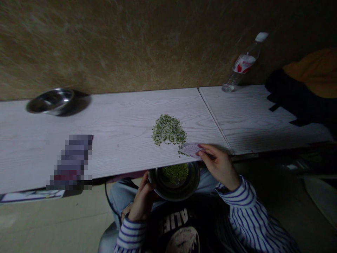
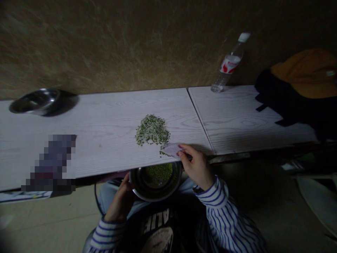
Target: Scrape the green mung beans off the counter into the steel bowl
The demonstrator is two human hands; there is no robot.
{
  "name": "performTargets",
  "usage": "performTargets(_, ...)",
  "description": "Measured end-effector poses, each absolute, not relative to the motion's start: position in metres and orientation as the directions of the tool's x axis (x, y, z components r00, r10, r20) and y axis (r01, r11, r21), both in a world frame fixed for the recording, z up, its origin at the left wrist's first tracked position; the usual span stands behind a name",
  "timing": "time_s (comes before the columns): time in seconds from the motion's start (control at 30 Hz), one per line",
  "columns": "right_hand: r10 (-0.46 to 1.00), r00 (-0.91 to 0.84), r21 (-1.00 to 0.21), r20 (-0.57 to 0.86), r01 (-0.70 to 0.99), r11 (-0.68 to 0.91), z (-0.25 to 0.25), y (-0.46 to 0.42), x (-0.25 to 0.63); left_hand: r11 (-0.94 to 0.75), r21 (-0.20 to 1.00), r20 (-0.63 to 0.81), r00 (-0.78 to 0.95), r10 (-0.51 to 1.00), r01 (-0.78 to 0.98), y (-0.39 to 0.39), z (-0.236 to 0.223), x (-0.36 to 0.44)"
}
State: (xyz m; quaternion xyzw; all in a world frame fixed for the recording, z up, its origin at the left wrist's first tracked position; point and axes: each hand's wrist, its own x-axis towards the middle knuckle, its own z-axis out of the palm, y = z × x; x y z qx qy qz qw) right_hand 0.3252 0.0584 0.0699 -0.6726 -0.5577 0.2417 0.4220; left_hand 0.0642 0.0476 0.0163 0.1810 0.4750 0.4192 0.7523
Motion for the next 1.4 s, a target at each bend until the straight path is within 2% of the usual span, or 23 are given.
performTargets(0.27, 0.96, 0.239, -0.833, 0.149, 0.553, -0.009, 0.071, 0.063, 0.322, 0.578, 0.673, -0.563, 0.187, 0.805, -0.461, 0.047, 0.017, 0.063)
performTargets(0.87, 0.987, 0.068, -0.802, 0.147, 0.592, 0.079, 0.079, 0.057, 0.308, 0.576, 0.684, -0.513, 0.266, 0.816, -0.448, 0.047, 0.016, 0.061)
performTargets(1.2, 0.984, 0.011, -0.778, 0.177, 0.613, 0.133, 0.084, 0.048, 0.304, 0.559, 0.692, -0.513, 0.234, 0.826, -0.456, 0.044, 0.02, 0.064)
performTargets(1.3, 0.983, 0.059, -0.792, 0.173, 0.601, 0.104, 0.081, 0.046, 0.312, 0.57, 0.694, -0.521, 0.24, 0.819, -0.439, 0.043, 0.02, 0.062)
performTargets(1.4, 0.964, 0.205, -0.82, 0.168, 0.572, 0.021, 0.075, 0.046, 0.326, 0.578, 0.698, -0.543, 0.216, 0.812, -0.423, 0.042, 0.017, 0.06)
